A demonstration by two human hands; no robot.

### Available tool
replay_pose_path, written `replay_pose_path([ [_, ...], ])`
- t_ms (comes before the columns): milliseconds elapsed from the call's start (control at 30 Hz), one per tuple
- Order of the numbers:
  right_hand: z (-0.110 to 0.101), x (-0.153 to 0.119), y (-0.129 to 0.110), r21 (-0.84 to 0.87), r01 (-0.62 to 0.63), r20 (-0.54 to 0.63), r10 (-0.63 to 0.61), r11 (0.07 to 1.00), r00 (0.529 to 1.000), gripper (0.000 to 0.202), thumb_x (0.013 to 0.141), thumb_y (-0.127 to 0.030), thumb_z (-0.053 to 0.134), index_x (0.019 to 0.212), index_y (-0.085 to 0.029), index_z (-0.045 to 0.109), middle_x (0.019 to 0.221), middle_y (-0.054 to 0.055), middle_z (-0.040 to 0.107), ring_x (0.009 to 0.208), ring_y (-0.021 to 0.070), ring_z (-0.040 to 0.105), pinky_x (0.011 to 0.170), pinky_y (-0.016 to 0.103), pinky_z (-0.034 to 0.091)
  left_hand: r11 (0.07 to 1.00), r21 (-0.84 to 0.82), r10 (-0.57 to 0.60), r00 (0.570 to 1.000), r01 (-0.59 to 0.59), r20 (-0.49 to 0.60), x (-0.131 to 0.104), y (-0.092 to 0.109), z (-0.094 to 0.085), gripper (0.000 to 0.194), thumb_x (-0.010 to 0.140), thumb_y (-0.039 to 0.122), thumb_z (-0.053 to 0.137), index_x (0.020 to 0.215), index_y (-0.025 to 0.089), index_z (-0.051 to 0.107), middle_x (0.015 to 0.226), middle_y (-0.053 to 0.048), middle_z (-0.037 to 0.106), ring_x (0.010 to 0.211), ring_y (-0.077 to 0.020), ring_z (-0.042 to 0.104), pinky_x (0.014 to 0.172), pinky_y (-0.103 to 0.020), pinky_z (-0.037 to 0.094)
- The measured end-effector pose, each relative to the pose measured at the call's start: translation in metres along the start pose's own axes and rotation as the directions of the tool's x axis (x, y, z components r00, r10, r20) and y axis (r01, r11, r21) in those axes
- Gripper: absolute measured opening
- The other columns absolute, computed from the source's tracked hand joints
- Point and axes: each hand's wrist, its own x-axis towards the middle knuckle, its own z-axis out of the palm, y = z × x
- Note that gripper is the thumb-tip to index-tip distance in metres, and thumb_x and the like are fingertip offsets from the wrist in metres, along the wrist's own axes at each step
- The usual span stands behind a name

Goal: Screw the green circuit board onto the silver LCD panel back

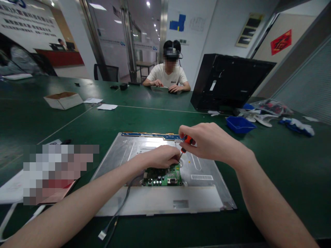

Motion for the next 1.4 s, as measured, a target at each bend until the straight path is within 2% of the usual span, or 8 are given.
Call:
replay_pose_path([
  [200,-0.0051,-0.0033,-0.0018,0.099,0.051,0.017,-0.053,0.994,0.998,0.019,0.085,-0.025,0.055,0.103,-0.023,0.055,0.085,0.000,0.069,0.068,0.0151,0.058,0.053,0.026,0.024,1.000,0.012,-0.012,1.000,0.012,0.005,-0.0015,0.0034,-0.0035,0.007,0.084,0.014,0.060,0.088,0.018,0.064,0.086,-0.003,0.068,0.079,-0.0179,0.061,0.066,-0.026,0.040],
  [400,-0.0042,-0.0019,-0.0002,0.018,-0.001,0.018,0.000,1.000,1.000,0.016,0.090,-0.038,0.054,0.093,-0.023,0.059,0.073,0.001,0.066,0.061,0.0153,0.056,0.052,0.027,0.021,1.000,0.004,0.029,1.000,-0.029,-0.008,-0.0023,0.0029,-0.0037,0.010,0.082,0.012,0.061,0.089,0.018,0.065,0.087,-0.003,0.068,0.080,-0.0183,0.060,0.069,-0.027,0.041],
  [600,-0.0044,-0.0042,-0.0002,0.082,0.032,0.013,-0.033,0.996,0.999,0.010,0.087,-0.029,0.054,0.096,-0.023,0.055,0.079,0.000,0.067,0.064,0.0146,0.056,0.052,0.026,0.023,1.000,0.006,0.025,1.000,-0.025,-0.017,-0.0010,-0.0004,0.0003,0.007,0.082,0.013,0.061,0.087,0.018,0.063,0.087,-0.003,0.068,0.081,-0.0190,0.061,0.069,-0.026,0.042],
  [967,-0.0059,-0.0038,-0.0002,0.058,-0.008,0.020,0.007,0.998,1.000,0.010,0.088,-0.030,0.053,0.094,-0.022,0.056,0.078,0.001,0.066,0.064,0.0147,0.056,0.053,0.027,0.022,1.000,-0.028,0.013,1.000,-0.013,0.001,-0.0013,0.0010,-0.0015,0.007,0.084,0.014,0.060,0.089,0.017,0.063,0.091,-0.004,0.069,0.085,-0.0184,0.063,0.073,-0.026,0.043],
  [1133,-0.0071,-0.0044,-0.0004,0.072,-0.003,0.033,0.001,0.997,0.999,0.011,0.088,-0.030,0.053,0.094,-0.022,0.057,0.078,0.001,0.066,0.063,0.0145,0.054,0.053,0.027,0.022,0.999,-0.031,0.015,1.000,-0.015,0.001,-0.0013,0.0012,-0.0018,0.008,0.084,0.013,0.061,0.091,0.017,0.062,0.090,-0.004,0.069,0.083,-0.0181,0.062,0.071,-0.026,0.042],
  [1400,-0.0084,-0.0060,-0.0020,0.130,0.053,0.037,-0.058,0.990,0.998,0.015,0.084,-0.021,0.055,0.099,-0.021,0.057,0.085,0.001,0.068,0.068,0.0144,0.056,0.054,0.026,0.025,1.000,-0.022,0.010,1.000,-0.010,-0.010,-0.0023,0.0016,-0.0015,0.008,0.083,0.014,0.061,0.089,0.018,0.064,0.088,-0.003,0.068,0.082,-0.0184,0.062,0.071,-0.027,0.042],
])
